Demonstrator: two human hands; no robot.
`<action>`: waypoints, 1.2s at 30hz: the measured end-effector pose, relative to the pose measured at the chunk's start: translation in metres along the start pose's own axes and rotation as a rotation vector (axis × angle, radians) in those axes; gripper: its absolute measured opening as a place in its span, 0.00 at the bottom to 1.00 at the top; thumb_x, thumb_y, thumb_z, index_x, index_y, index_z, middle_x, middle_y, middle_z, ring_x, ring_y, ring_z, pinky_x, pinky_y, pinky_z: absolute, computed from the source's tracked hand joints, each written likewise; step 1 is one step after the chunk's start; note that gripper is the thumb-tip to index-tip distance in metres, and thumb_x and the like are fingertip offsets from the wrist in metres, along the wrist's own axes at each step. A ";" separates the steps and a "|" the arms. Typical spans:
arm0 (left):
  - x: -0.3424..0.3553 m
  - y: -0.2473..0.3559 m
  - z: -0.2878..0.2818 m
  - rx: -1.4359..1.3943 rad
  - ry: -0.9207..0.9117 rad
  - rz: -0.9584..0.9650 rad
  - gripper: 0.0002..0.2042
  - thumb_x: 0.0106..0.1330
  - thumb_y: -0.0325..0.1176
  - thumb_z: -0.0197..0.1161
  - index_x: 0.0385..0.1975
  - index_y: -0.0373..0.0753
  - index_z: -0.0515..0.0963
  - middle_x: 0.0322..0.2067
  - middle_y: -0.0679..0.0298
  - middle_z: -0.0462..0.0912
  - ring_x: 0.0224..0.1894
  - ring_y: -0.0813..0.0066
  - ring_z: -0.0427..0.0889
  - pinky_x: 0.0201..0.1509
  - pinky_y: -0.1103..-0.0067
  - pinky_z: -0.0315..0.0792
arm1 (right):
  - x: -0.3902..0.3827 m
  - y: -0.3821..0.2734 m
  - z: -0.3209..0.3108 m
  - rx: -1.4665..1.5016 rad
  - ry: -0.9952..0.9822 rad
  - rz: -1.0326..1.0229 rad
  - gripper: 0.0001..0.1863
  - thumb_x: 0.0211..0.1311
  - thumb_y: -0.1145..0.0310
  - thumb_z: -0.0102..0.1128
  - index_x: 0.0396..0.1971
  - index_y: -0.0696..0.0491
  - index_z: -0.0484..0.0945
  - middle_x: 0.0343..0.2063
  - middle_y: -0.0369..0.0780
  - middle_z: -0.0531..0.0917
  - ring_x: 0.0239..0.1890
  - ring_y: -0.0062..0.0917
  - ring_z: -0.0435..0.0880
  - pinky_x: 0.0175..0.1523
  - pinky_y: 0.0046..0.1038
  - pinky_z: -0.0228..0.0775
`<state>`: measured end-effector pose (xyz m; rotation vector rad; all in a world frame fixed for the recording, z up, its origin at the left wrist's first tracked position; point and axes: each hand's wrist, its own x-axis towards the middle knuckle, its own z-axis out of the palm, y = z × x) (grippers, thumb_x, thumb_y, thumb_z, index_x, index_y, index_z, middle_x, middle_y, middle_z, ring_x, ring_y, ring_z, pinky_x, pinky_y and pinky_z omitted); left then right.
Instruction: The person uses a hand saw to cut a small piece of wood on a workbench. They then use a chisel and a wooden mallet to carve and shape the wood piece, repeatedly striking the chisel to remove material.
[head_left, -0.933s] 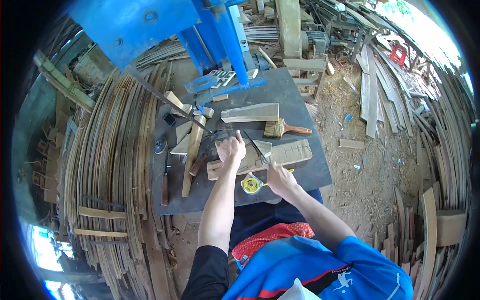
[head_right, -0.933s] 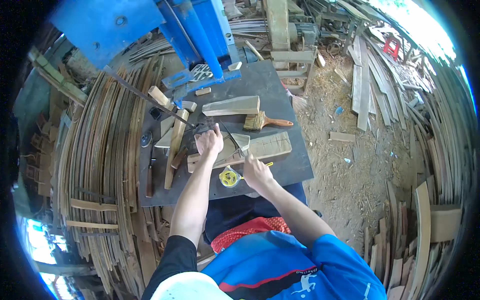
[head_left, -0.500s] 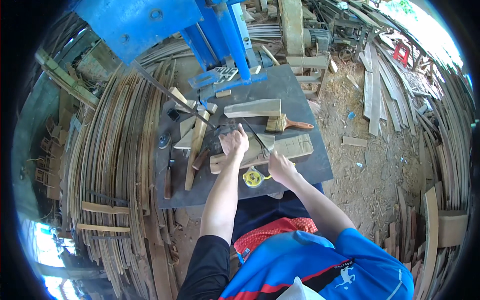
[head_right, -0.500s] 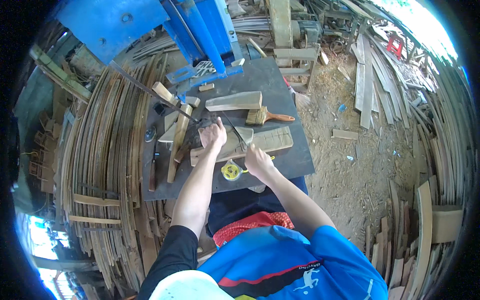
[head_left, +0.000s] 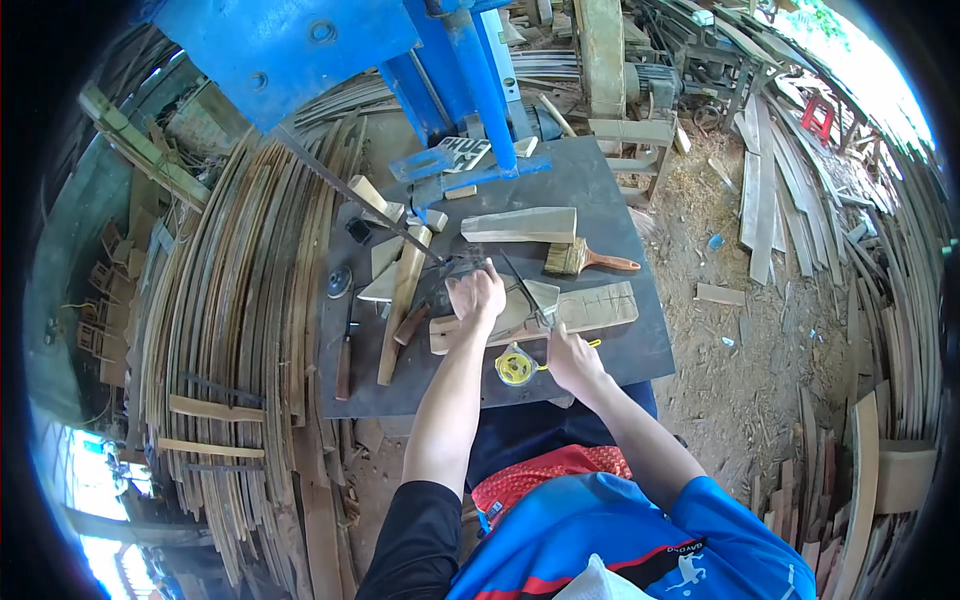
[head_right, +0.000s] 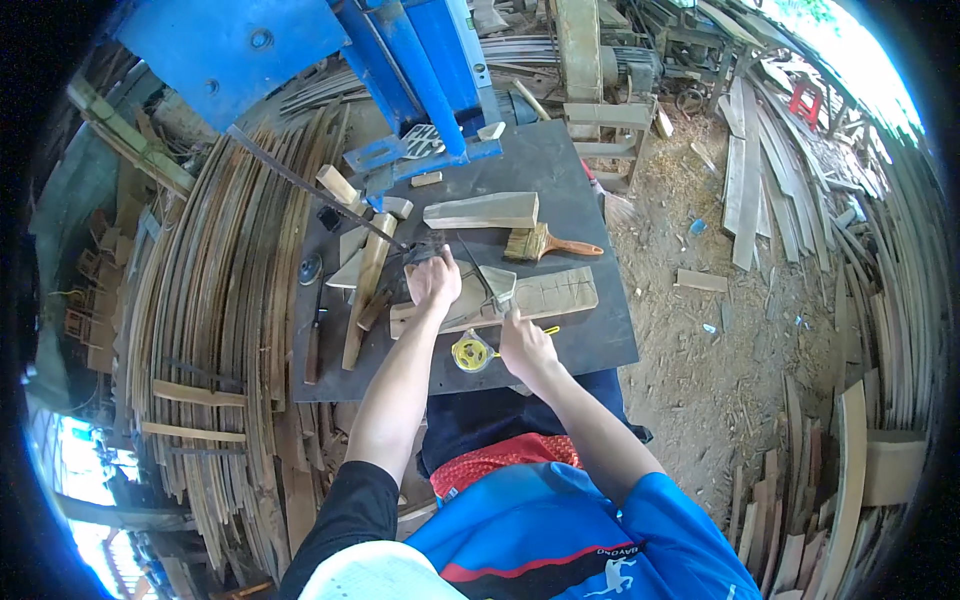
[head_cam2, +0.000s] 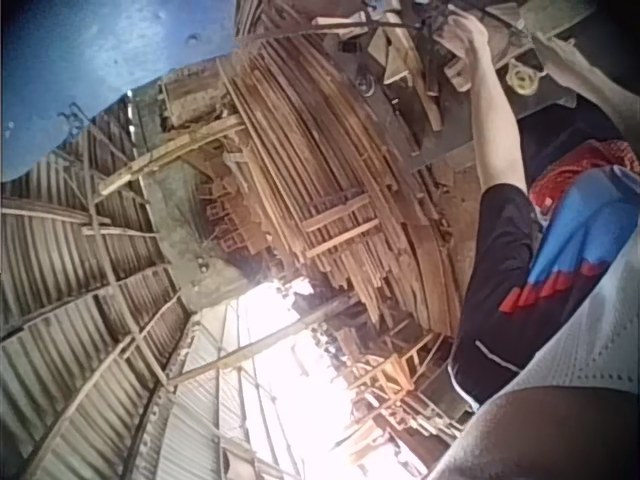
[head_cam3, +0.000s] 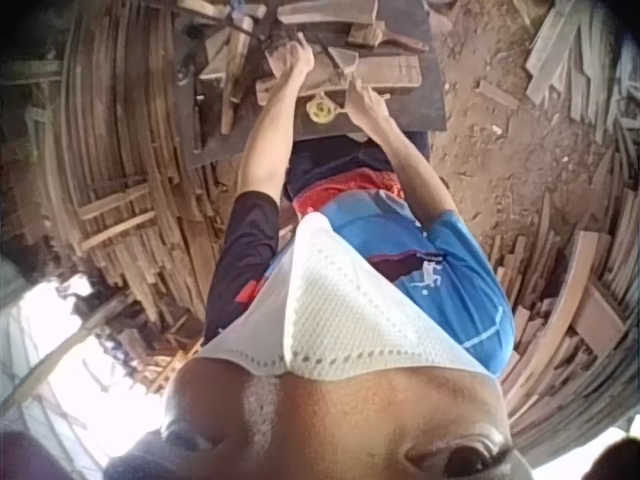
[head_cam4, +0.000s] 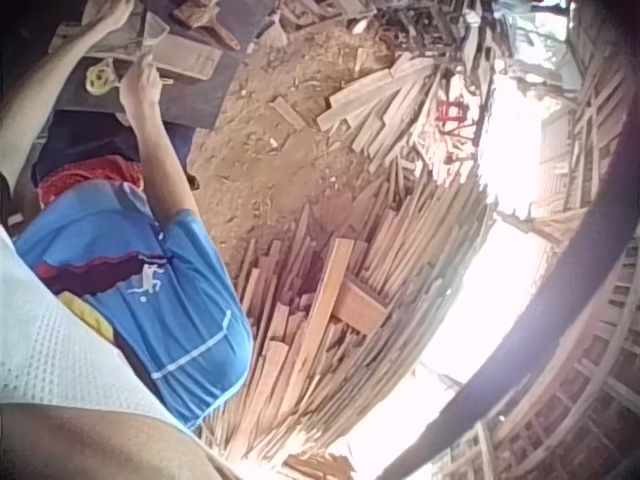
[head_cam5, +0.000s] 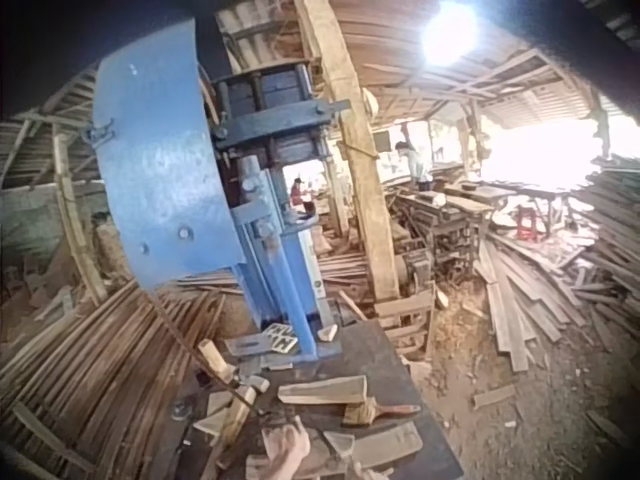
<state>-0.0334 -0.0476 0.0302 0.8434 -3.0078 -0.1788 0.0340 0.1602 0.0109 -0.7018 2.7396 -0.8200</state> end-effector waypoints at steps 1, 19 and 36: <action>0.001 -0.002 0.002 0.008 -0.002 -0.012 0.34 0.76 0.48 0.30 0.27 0.36 0.85 0.31 0.49 0.86 0.38 0.57 0.86 0.62 0.64 0.62 | -0.012 -0.003 -0.007 -0.024 -0.035 -0.015 0.09 0.64 0.71 0.47 0.38 0.62 0.68 0.27 0.55 0.83 0.34 0.48 0.85 0.38 0.46 0.79; -0.009 0.006 0.003 0.050 0.061 0.035 0.35 0.76 0.49 0.30 0.23 0.36 0.85 0.28 0.50 0.86 0.35 0.57 0.86 0.56 0.65 0.65 | -0.014 0.002 -0.015 0.025 -0.087 0.057 0.10 0.63 0.72 0.46 0.42 0.61 0.66 0.28 0.56 0.82 0.32 0.51 0.85 0.37 0.47 0.78; -0.005 0.008 -0.004 -0.025 0.073 -0.090 0.36 0.76 0.52 0.29 0.26 0.35 0.85 0.31 0.48 0.86 0.39 0.54 0.86 0.54 0.64 0.72 | -0.008 0.016 -0.023 0.015 -0.063 0.060 0.11 0.65 0.70 0.47 0.38 0.63 0.69 0.24 0.55 0.83 0.31 0.49 0.85 0.35 0.45 0.79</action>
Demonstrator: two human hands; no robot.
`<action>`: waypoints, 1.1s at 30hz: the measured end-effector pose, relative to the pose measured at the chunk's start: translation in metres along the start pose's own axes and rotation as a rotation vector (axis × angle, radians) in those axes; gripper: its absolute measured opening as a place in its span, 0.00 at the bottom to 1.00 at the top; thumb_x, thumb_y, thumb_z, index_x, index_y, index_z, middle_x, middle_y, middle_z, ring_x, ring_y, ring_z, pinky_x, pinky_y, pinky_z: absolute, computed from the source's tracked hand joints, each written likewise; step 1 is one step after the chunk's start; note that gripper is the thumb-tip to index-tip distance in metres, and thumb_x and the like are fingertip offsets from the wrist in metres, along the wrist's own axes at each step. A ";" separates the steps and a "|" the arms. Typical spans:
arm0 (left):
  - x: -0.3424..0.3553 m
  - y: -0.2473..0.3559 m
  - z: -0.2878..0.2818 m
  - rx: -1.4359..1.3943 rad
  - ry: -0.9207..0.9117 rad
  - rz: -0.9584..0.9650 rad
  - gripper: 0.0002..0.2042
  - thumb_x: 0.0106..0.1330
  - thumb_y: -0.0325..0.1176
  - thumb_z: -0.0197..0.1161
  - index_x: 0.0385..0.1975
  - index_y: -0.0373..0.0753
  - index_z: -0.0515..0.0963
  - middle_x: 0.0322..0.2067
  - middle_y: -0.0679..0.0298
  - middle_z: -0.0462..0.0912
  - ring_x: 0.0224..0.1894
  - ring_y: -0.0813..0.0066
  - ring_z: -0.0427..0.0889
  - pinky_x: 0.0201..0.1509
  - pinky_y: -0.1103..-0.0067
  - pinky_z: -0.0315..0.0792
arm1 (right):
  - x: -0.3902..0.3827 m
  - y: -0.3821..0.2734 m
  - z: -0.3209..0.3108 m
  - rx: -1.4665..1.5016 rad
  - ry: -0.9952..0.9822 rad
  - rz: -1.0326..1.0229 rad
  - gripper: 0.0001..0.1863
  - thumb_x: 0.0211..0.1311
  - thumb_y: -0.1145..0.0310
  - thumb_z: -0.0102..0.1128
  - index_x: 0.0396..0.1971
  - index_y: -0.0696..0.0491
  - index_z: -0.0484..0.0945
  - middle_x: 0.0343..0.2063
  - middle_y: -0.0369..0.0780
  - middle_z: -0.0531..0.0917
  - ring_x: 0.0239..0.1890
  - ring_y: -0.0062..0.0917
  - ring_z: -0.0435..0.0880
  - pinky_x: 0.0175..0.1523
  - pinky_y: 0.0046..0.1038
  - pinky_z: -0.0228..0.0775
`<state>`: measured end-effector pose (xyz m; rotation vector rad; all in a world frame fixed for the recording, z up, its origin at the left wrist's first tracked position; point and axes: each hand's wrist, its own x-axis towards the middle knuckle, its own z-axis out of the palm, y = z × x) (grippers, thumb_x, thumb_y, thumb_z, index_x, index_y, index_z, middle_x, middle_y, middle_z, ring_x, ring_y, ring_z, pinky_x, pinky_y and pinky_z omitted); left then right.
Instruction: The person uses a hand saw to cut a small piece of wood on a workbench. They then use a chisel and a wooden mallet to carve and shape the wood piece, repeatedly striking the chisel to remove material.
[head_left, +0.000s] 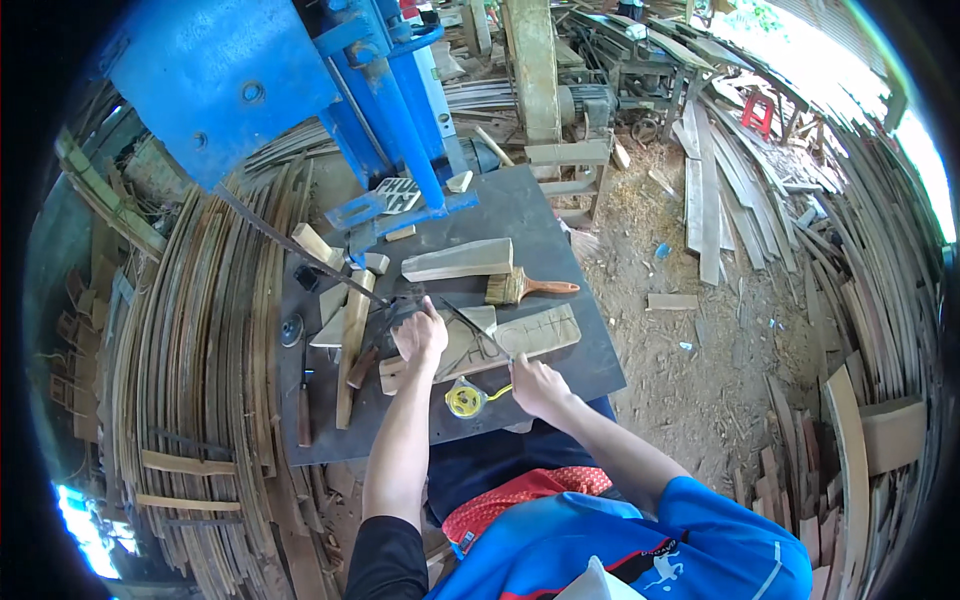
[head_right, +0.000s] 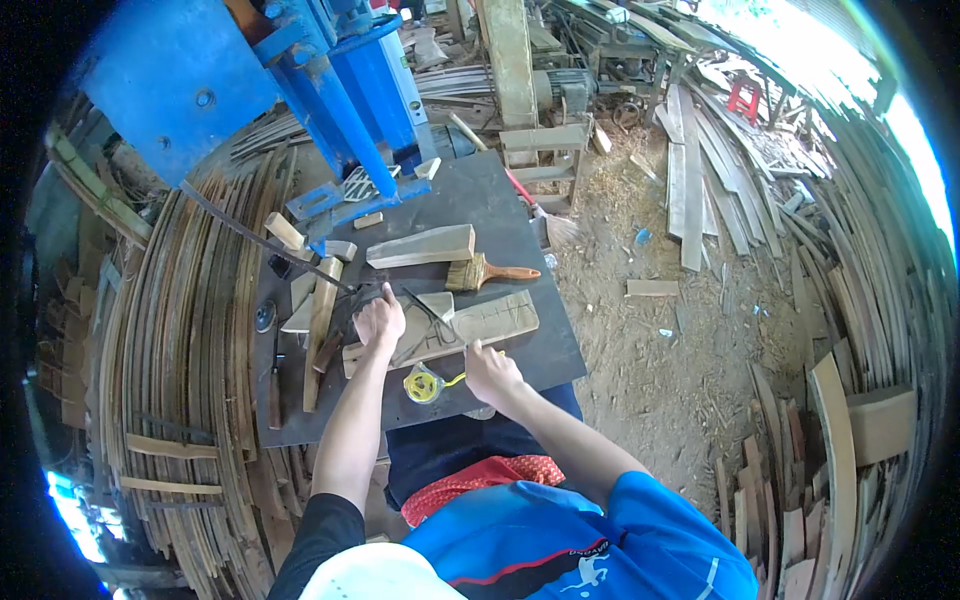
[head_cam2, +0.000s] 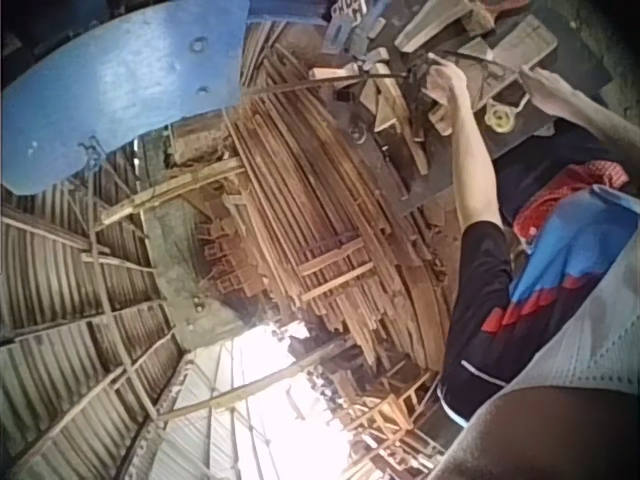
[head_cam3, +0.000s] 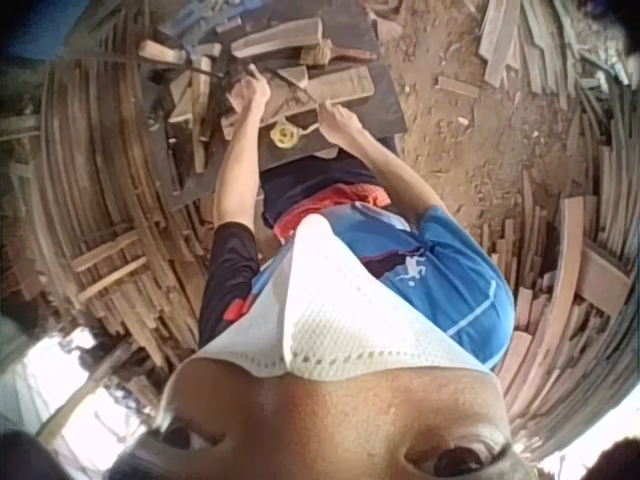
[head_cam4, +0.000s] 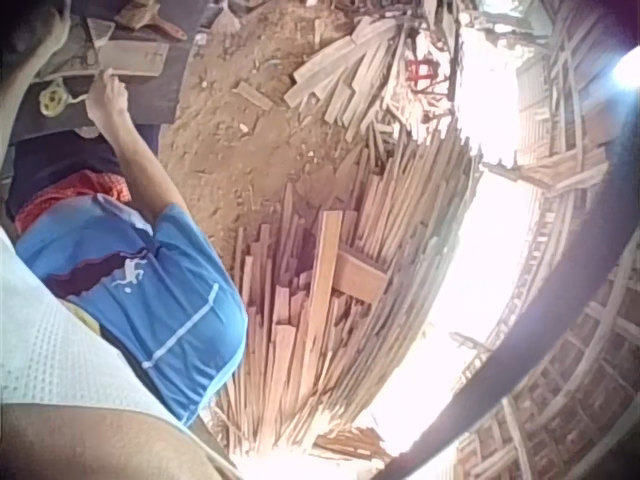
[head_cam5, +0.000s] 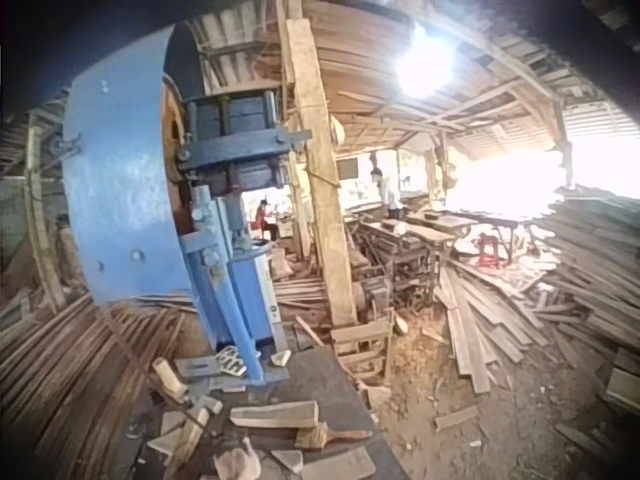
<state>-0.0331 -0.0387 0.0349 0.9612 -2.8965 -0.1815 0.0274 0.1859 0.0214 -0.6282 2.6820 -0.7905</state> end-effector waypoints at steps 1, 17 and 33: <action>-0.001 -0.005 0.002 0.019 0.008 0.035 0.36 0.76 0.52 0.30 0.26 0.35 0.85 0.31 0.47 0.86 0.38 0.53 0.86 0.54 0.64 0.72 | -0.008 -0.006 -0.002 0.000 -0.029 -0.003 0.10 0.65 0.70 0.47 0.38 0.64 0.69 0.24 0.54 0.83 0.31 0.49 0.85 0.35 0.45 0.79; -0.003 -0.002 0.001 -0.035 -0.030 0.123 0.33 0.76 0.48 0.32 0.27 0.33 0.84 0.31 0.46 0.85 0.40 0.52 0.85 0.54 0.64 0.70 | -0.028 -0.016 -0.013 -0.012 -0.127 0.021 0.13 0.60 0.74 0.50 0.42 0.66 0.68 0.29 0.56 0.83 0.33 0.48 0.86 0.37 0.44 0.79; -0.013 0.008 0.008 0.054 0.039 0.214 0.31 0.75 0.45 0.34 0.24 0.35 0.85 0.27 0.50 0.86 0.35 0.58 0.86 0.56 0.65 0.64 | 0.008 -0.011 0.012 -0.050 0.085 -0.051 0.09 0.61 0.73 0.49 0.38 0.63 0.70 0.25 0.54 0.83 0.30 0.47 0.86 0.34 0.43 0.80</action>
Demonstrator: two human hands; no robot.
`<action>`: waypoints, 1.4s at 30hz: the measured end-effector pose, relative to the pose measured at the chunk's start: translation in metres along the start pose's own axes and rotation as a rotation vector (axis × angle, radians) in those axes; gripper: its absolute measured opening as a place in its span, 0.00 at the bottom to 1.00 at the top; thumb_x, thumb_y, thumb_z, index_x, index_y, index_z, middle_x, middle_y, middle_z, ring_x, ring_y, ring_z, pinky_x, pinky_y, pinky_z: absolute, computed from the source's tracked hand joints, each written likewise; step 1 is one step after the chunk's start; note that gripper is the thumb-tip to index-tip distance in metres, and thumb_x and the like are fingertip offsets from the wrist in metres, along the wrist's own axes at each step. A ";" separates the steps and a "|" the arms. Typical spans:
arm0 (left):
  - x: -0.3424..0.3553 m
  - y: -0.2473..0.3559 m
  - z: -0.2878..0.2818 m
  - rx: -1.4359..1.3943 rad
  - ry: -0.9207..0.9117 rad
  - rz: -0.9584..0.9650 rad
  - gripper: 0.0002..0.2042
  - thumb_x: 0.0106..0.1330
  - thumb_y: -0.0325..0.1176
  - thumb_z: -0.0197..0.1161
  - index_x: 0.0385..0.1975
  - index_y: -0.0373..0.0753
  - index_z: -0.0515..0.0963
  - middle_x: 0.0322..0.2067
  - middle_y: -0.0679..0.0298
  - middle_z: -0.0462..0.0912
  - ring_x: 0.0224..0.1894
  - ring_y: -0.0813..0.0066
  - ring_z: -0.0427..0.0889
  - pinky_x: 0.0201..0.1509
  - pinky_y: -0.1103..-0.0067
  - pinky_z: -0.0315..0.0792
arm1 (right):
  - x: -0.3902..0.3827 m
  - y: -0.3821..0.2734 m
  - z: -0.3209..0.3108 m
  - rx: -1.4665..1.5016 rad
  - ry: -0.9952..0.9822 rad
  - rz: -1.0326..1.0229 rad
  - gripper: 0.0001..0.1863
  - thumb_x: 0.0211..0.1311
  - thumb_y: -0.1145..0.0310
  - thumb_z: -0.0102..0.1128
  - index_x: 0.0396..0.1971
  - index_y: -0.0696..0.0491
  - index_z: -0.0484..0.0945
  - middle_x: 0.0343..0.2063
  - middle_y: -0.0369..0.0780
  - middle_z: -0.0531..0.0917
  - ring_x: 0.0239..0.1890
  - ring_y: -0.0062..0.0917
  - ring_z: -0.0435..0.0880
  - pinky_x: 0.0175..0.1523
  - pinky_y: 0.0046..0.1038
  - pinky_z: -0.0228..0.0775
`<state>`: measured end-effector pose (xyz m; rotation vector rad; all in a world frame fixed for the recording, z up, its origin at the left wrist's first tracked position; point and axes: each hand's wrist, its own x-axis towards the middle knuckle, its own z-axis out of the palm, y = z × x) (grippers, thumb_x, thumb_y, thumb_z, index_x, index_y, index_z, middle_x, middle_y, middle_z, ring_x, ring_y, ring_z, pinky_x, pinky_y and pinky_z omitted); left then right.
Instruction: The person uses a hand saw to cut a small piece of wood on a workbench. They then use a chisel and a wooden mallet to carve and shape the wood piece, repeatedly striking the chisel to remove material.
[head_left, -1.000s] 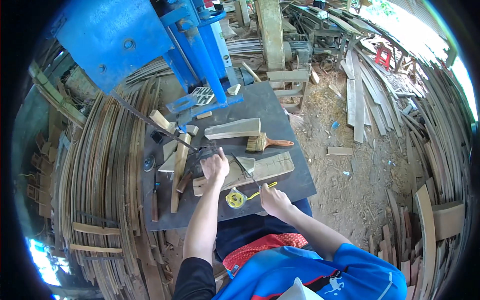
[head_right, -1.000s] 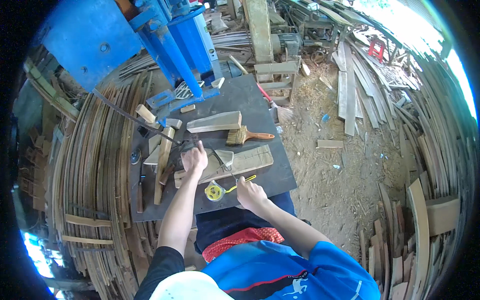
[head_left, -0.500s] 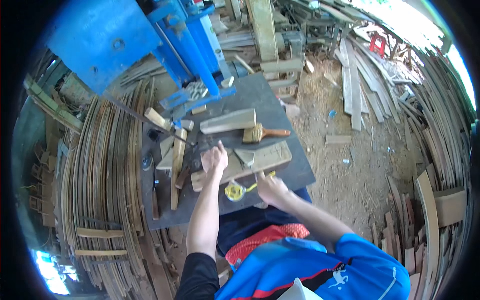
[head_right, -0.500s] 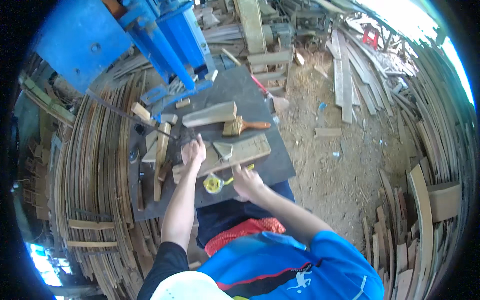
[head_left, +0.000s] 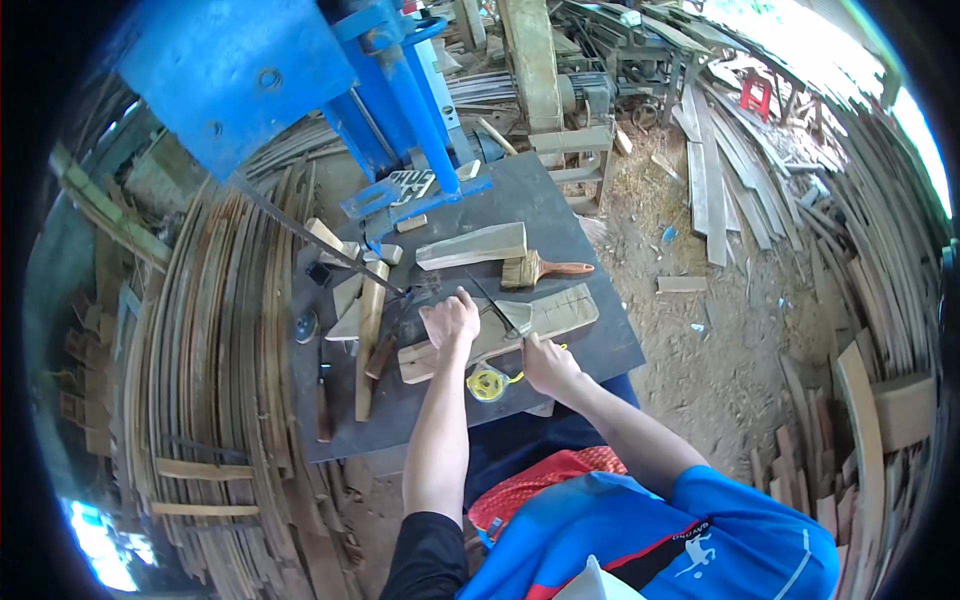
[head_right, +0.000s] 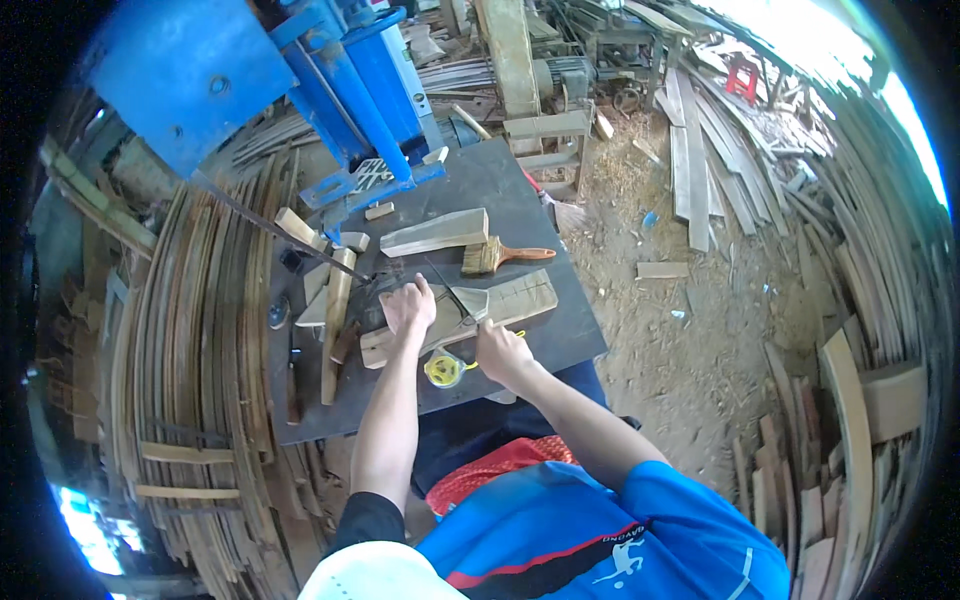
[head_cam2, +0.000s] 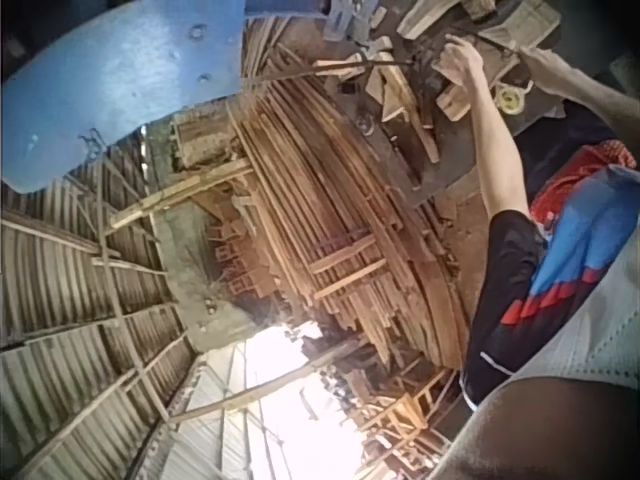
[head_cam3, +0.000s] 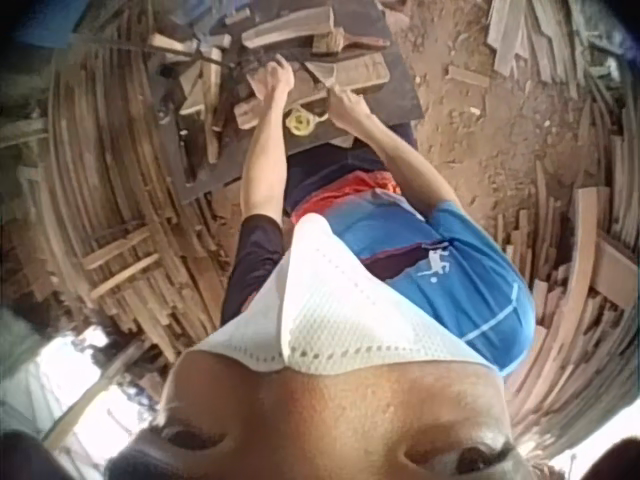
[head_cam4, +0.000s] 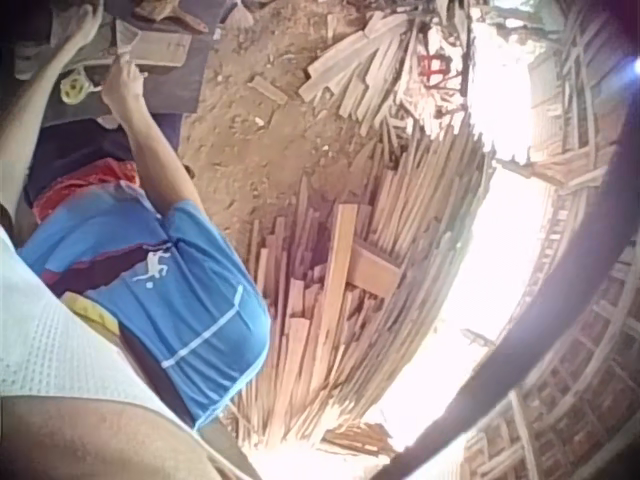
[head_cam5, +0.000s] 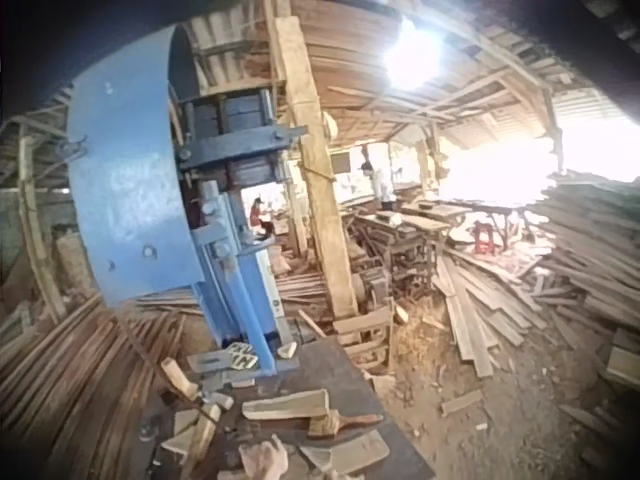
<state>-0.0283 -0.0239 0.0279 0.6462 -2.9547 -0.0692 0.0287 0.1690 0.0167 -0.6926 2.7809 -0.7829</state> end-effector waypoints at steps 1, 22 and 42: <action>0.000 -0.002 0.001 -0.015 0.039 0.002 0.31 0.75 0.45 0.34 0.24 0.35 0.85 0.27 0.50 0.86 0.36 0.58 0.86 0.55 0.65 0.65 | 0.005 -0.001 0.002 -0.026 -0.015 -0.017 0.09 0.59 0.74 0.50 0.37 0.63 0.71 0.28 0.52 0.83 0.31 0.45 0.86 0.34 0.41 0.80; -0.002 0.005 0.004 -0.002 -0.028 -0.038 0.33 0.76 0.47 0.32 0.25 0.36 0.85 0.28 0.49 0.86 0.36 0.57 0.86 0.57 0.65 0.65 | -0.035 -0.002 -0.036 -0.015 -0.085 0.036 0.11 0.60 0.73 0.49 0.39 0.64 0.70 0.28 0.54 0.84 0.33 0.47 0.86 0.38 0.43 0.80; 0.009 -0.002 0.007 -0.033 0.003 -0.090 0.31 0.75 0.46 0.35 0.20 0.38 0.84 0.25 0.51 0.86 0.33 0.57 0.86 0.56 0.64 0.66 | -0.006 0.009 -0.021 -0.013 -0.080 -0.015 0.11 0.59 0.72 0.50 0.39 0.62 0.72 0.29 0.54 0.83 0.32 0.49 0.86 0.36 0.46 0.80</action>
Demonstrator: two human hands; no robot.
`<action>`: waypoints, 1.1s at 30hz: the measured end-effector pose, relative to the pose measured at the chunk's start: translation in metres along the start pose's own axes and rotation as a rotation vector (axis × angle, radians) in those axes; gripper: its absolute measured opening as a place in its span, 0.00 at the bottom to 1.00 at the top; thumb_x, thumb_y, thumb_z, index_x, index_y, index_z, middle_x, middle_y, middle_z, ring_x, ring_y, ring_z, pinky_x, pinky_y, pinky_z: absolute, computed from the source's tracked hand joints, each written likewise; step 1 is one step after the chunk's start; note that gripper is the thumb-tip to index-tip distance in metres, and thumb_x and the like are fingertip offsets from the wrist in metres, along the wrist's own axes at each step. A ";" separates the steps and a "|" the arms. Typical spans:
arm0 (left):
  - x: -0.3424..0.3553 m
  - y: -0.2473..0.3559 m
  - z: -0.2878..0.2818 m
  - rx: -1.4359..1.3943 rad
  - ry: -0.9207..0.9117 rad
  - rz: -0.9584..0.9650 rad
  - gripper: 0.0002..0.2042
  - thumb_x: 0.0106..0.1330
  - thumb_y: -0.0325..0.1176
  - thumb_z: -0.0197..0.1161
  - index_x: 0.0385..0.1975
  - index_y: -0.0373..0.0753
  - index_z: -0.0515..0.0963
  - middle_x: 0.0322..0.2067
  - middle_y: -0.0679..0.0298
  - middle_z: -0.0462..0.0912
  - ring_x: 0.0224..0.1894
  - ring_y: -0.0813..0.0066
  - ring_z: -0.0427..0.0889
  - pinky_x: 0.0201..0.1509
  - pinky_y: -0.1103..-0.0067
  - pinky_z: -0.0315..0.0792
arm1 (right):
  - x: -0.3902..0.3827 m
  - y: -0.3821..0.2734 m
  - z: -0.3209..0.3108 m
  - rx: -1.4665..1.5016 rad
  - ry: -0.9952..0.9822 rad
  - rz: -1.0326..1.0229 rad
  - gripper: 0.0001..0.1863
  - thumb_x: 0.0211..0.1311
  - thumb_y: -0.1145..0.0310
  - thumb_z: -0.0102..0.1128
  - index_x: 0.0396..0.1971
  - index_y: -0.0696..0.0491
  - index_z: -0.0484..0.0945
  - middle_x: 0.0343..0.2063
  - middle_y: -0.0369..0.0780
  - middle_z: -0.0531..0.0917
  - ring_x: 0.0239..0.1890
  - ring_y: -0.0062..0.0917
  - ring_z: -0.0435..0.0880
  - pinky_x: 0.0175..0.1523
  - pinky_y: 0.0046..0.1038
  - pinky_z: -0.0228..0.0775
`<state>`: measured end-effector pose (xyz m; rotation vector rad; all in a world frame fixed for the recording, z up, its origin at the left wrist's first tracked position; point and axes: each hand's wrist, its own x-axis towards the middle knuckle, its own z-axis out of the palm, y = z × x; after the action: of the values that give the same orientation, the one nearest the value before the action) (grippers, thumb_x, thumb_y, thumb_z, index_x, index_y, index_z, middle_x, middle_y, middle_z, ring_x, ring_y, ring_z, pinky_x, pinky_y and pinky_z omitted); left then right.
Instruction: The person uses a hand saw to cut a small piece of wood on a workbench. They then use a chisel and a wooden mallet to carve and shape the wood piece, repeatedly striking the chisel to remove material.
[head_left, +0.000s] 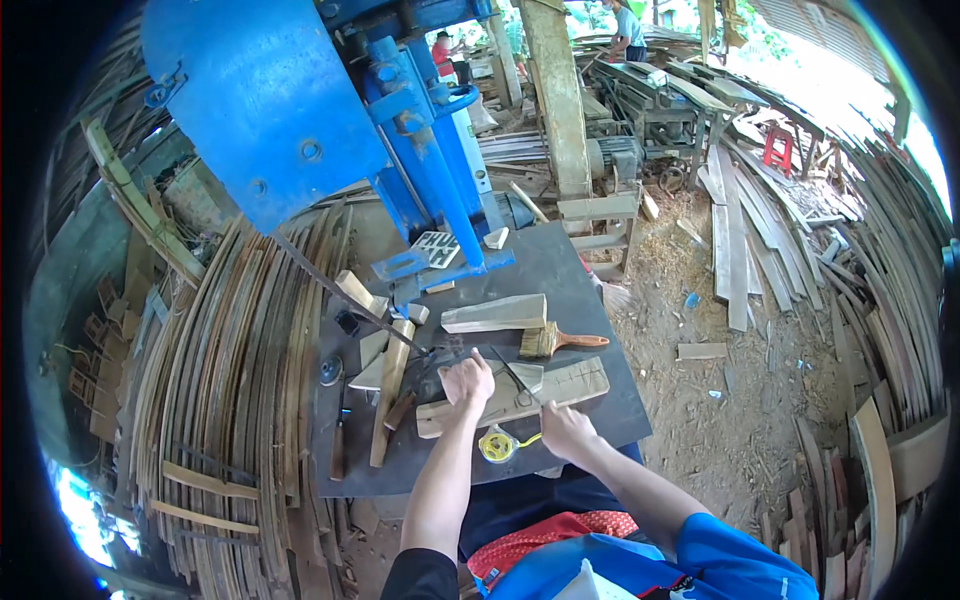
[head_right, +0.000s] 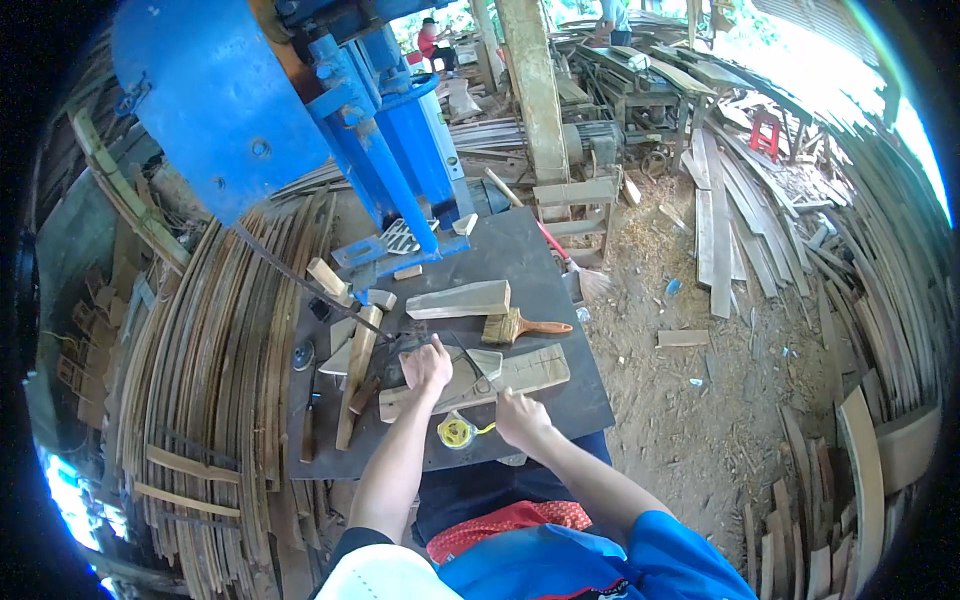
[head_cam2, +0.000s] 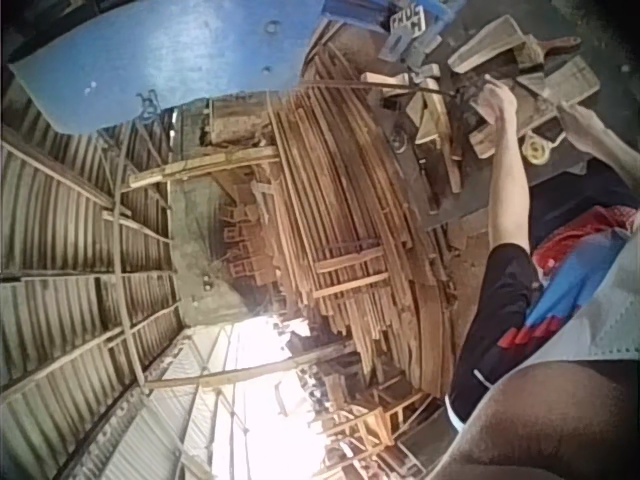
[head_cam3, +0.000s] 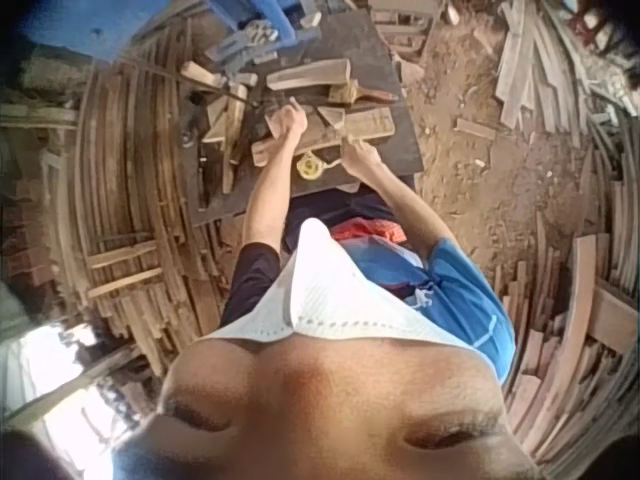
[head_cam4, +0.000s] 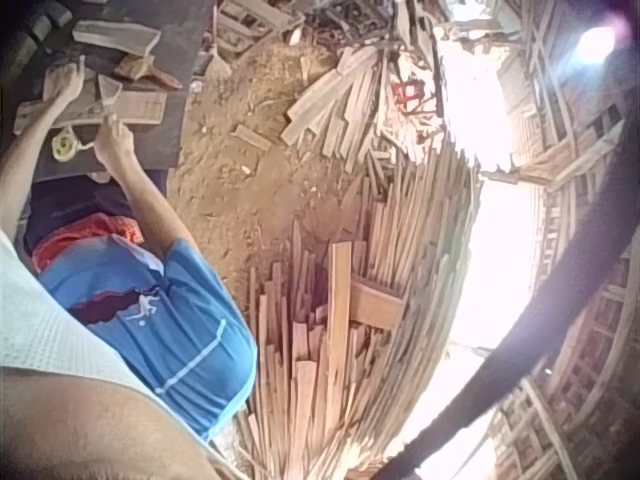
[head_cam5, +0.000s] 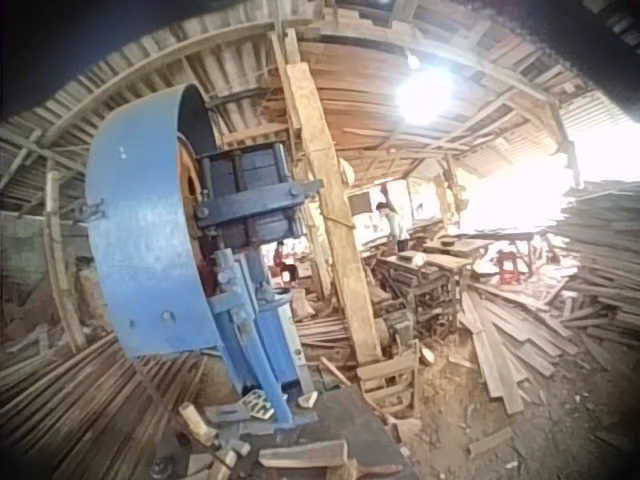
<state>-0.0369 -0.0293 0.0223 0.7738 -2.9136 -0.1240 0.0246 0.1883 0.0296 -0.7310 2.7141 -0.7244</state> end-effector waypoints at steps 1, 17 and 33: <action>0.005 -0.009 0.000 0.005 -0.025 -0.024 0.31 0.75 0.46 0.35 0.22 0.38 0.84 0.26 0.51 0.86 0.34 0.57 0.86 0.56 0.63 0.66 | -0.008 -0.006 -0.004 0.006 0.006 -0.012 0.11 0.59 0.72 0.50 0.39 0.62 0.72 0.28 0.55 0.83 0.32 0.49 0.86 0.36 0.47 0.80; 0.003 -0.020 -0.004 0.074 -0.008 0.036 0.34 0.76 0.48 0.31 0.25 0.36 0.85 0.29 0.48 0.86 0.37 0.55 0.86 0.58 0.64 0.65 | -0.020 -0.009 0.000 0.058 -0.090 0.049 0.11 0.61 0.72 0.49 0.40 0.63 0.70 0.28 0.55 0.84 0.31 0.50 0.86 0.34 0.47 0.79; 0.006 -0.019 -0.008 -0.020 0.002 -0.072 0.35 0.76 0.52 0.31 0.23 0.35 0.85 0.30 0.47 0.86 0.39 0.54 0.86 0.61 0.61 0.66 | 0.001 -0.005 0.007 0.090 -0.061 0.061 0.13 0.64 0.68 0.47 0.40 0.63 0.70 0.31 0.57 0.84 0.36 0.52 0.85 0.40 0.49 0.78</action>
<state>-0.0316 -0.0496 0.0286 0.8757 -2.8786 -0.1591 0.0286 0.1814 0.0260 -0.6366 2.6178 -0.7915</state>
